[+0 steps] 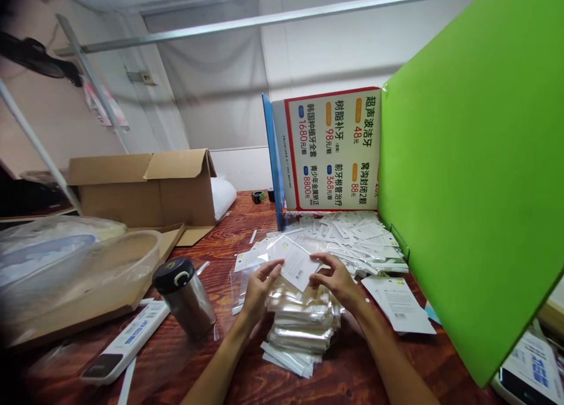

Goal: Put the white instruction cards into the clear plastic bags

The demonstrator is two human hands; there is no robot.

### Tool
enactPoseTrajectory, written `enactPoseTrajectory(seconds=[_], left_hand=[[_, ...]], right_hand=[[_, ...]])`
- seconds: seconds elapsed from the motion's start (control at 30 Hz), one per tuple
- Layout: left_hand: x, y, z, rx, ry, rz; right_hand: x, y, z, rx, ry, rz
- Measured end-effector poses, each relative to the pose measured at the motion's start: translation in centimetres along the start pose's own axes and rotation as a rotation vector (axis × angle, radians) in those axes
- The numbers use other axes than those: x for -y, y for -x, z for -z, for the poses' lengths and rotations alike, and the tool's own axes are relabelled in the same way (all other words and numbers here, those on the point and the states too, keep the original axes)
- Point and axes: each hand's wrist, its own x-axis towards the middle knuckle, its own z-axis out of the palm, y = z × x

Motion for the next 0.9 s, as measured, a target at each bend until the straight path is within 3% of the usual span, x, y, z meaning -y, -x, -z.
enactPoseTrajectory(seconds=[0.23, 0.37, 0.47, 0.6, 0.7, 0.8, 0.9], left_hand=[[-1.3, 0.7, -0.3, 0.138, -0.128, -0.012], [-1.3, 0.5, -0.2, 0.19, -0.165, -0.044], [-0.9, 0.4, -0.2, 0.194, -0.195, -0.078], [-0.4, 0.2, -0.3, 0.132, -0.209, -0.144], [-0.3, -0.2, -0.1, 0.054, -0.276, -0.202], [0.2, -1.0, 0.4, -0.067, -0.353, -0.252], [1.1, -1.7, 0.8, -0.168, -0.34, -0.184]], right_hand=[[0.5, 0.4, -1.2, -0.105, 0.14, 0.048], [0.3, 0.4, -1.2, -0.15, 0.097, 0.05], [-0.7, -0.3, -0.6, -0.333, 0.041, 0.091], [-1.9, -2.0, 1.7, -0.66, 0.09, 0.154], [-1.0, -2.2, 4.5, -0.738, 0.367, 0.083], [1.2, 0.0, 7.3, -0.74, 0.707, -0.022], [2.4, 4.4, 9.5, -0.75, 0.949, -0.153]])
